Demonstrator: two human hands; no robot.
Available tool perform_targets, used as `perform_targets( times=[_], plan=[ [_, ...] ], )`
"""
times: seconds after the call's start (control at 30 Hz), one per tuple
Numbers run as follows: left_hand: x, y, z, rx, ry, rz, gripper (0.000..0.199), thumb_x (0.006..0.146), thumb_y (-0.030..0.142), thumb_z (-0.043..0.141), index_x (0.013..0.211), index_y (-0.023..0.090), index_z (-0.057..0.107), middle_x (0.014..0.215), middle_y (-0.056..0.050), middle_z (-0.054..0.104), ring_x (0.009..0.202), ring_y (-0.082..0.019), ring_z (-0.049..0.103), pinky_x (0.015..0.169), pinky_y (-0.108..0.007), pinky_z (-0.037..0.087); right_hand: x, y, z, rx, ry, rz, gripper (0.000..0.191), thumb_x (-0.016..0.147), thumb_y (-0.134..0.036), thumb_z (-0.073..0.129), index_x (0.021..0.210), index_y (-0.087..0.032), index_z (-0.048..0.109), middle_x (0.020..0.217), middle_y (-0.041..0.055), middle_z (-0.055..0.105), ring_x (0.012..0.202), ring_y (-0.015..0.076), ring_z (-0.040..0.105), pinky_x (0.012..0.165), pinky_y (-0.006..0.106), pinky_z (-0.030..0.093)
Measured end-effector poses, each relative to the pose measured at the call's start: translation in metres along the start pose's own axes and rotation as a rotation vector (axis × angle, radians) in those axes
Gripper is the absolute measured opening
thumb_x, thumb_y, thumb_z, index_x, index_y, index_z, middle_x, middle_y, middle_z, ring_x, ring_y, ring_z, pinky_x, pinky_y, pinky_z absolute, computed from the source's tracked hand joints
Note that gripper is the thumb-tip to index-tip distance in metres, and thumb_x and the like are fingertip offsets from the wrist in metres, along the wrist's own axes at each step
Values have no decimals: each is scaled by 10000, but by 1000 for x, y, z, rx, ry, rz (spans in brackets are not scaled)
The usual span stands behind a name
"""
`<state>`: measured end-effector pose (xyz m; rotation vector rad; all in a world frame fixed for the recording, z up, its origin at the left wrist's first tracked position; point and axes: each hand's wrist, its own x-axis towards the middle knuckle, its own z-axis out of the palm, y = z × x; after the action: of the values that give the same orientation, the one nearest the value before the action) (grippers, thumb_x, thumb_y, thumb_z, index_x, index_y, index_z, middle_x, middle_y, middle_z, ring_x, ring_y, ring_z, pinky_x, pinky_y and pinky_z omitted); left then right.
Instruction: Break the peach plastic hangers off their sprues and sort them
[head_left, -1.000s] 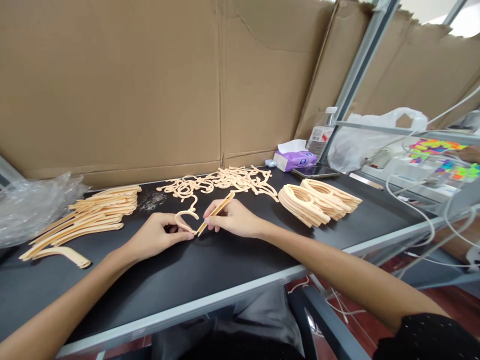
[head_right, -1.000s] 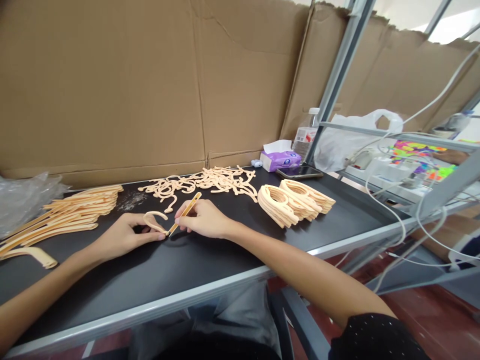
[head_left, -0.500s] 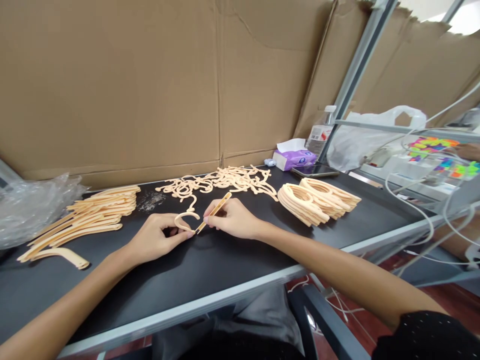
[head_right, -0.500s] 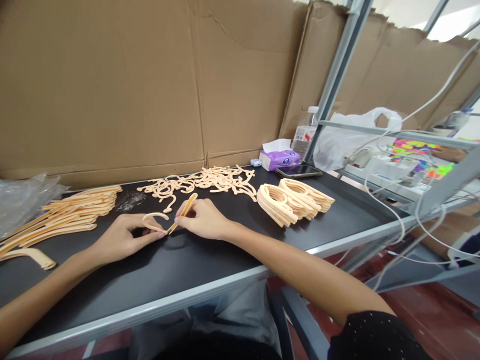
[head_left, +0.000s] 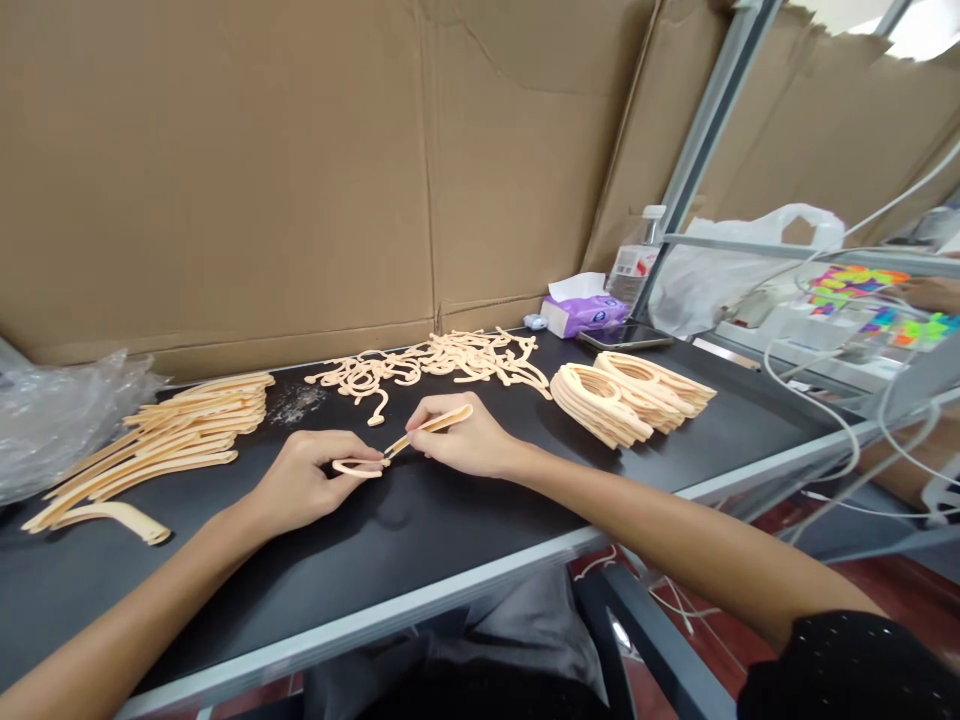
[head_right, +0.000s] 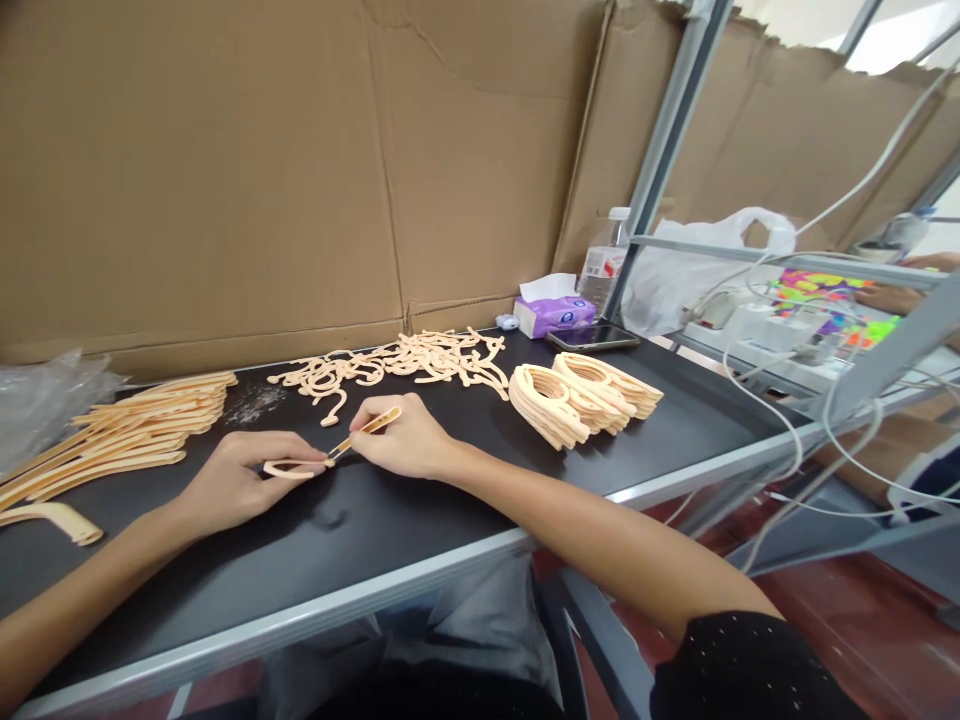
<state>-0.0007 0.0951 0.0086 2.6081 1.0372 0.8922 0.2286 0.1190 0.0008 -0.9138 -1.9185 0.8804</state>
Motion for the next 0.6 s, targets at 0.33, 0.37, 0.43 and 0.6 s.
perform_targets(
  times=[0.33, 0.37, 0.43, 0.6],
  plan=[
    [1, -3, 2, 39, 34, 148, 152, 891, 208, 630, 933, 186, 774, 834, -47, 729, 718, -125, 672, 655, -204, 511, 3, -1, -6, 76, -88, 47, 75, 744, -125, 589, 723, -154, 655, 624, -23, 614, 591, 98, 540, 564, 221, 382],
    [1, -3, 2, 42, 38, 154, 152, 890, 202, 632, 940, 190, 775, 853, -49, 726, 730, -125, 672, 663, -205, 514, 3, -1, -6, 82, -90, 52, 74, 742, -123, 591, 724, -155, 655, 630, -23, 616, 595, 97, 541, 569, 221, 386],
    [1, -4, 2, 51, 45, 169, 150, 887, 194, 638, 943, 198, 776, 884, -50, 724, 755, -127, 674, 682, -209, 520, 3, -3, -7, 90, -92, 62, 74, 740, -118, 592, 724, -155, 654, 640, -25, 619, 598, 94, 542, 576, 221, 390],
    [0, -7, 4, 66, 40, 200, 167, 890, 172, 635, 996, 196, 761, 902, -52, 727, 803, -138, 671, 715, -222, 526, 3, -6, -9, 84, -86, 72, 70, 743, -123, 604, 741, -155, 667, 644, -25, 623, 610, 94, 544, 589, 223, 389]
  ],
)
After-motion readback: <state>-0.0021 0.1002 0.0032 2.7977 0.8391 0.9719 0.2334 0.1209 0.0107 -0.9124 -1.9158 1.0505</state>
